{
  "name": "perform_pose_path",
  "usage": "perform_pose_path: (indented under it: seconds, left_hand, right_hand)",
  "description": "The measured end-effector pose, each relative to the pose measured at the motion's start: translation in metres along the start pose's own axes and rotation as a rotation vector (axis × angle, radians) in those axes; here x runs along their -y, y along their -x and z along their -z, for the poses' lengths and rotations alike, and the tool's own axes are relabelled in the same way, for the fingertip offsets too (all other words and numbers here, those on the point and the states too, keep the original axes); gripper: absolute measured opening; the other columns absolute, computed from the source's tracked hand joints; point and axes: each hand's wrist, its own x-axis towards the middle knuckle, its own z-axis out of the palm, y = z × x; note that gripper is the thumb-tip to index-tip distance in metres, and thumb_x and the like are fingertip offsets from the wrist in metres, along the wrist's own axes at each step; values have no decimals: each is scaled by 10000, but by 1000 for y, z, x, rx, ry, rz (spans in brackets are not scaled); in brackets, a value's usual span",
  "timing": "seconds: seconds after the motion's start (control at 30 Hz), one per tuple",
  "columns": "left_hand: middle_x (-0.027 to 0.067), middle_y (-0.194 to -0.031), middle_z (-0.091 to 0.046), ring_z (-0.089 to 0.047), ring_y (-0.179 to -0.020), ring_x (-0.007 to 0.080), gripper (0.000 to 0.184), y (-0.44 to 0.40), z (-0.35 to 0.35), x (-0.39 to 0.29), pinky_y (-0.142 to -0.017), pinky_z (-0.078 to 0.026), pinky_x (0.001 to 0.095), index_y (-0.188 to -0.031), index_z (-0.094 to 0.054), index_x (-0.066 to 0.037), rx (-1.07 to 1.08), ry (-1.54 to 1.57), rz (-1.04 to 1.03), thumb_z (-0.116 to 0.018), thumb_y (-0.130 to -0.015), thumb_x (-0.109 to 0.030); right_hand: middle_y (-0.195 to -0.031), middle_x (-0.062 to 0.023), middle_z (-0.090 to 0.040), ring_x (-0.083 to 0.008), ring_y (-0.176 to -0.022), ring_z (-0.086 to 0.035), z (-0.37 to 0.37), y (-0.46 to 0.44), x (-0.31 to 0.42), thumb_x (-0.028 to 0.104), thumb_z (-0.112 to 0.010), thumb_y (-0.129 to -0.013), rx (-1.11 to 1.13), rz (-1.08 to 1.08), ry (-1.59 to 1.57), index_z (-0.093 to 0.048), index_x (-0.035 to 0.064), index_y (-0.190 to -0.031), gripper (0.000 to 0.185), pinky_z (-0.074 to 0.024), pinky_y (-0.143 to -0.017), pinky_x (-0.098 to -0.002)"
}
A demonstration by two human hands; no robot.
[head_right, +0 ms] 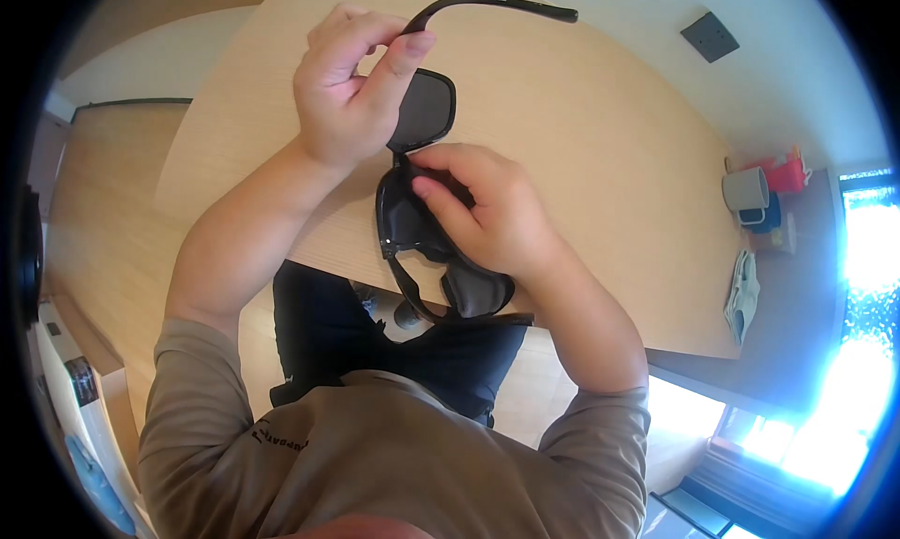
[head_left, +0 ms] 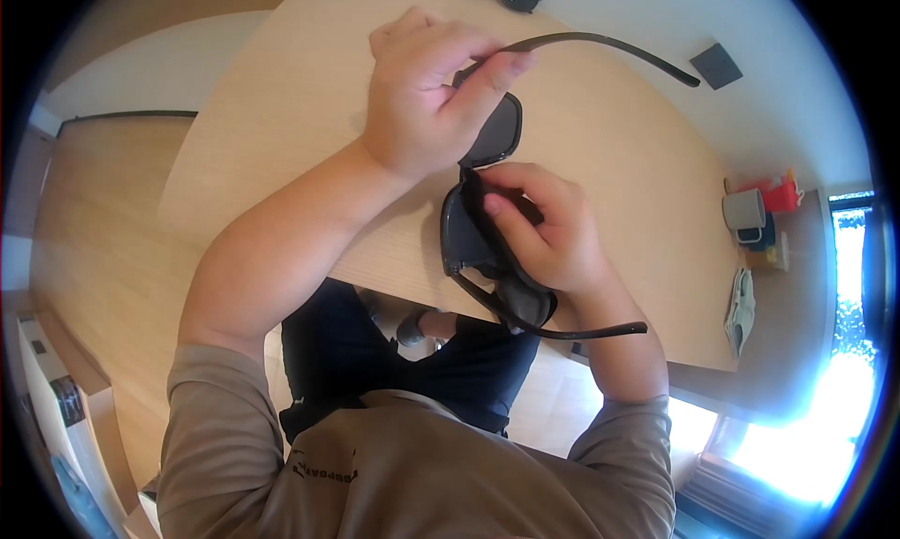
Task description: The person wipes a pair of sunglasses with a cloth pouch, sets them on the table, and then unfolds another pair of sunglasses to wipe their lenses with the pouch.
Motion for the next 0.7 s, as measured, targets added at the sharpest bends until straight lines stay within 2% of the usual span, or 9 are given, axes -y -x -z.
perform_pose_path:
  seconds: [0.1,0.2,0.3,0.53,0.7]
  left_hand:
    - [-70,-651,-603,-467,-645,133,96,0,2,-2,-693,-304,308,-771,-705,-151,10,-37,-30,-754,-807,-225]
    - [15,-732,-609,-531,-709,122,94,0,7,-4,-661,-394,244,-862,-702,-31,57,-49,-35,-735,-851,-118]
    - [-50,-643,-610,-488,-624,135,124,1,2,2,-665,-325,304,-766,-699,-123,-63,1,35,-767,-803,-221]
    - [-23,-673,-642,-516,-646,148,115,-4,9,6,-668,-359,300,-789,-709,-102,-115,-3,81,-762,-812,-202]
    - [-10,-700,-662,-537,-660,156,113,-4,12,11,-674,-371,300,-800,-715,-104,-117,-35,88,-759,-817,-206]
  right_hand:
    - [-862,-142,-670,-267,-774,-657,-1,1,-2,27,-695,-838,10,51,50,-665,-7,-981,149,-521,-695,-327]
    - [-821,-124,-667,-245,-732,-651,0,1,-6,24,-707,-833,-13,122,98,-664,-5,-950,127,-514,-660,-316]
    - [-792,-110,-669,-207,-696,-647,-3,1,-4,21,-702,-848,-70,101,24,-661,-6,-927,93,-508,-638,-294]
    - [-773,-86,-683,-126,-700,-639,-10,5,-8,48,-685,-884,-190,-80,-140,-645,-3,-931,80,-502,-647,-254]
    - [-771,-87,-680,-134,-696,-639,-11,5,1,64,-679,-893,-209,-115,-72,-644,1,-956,96,-501,-655,-254]
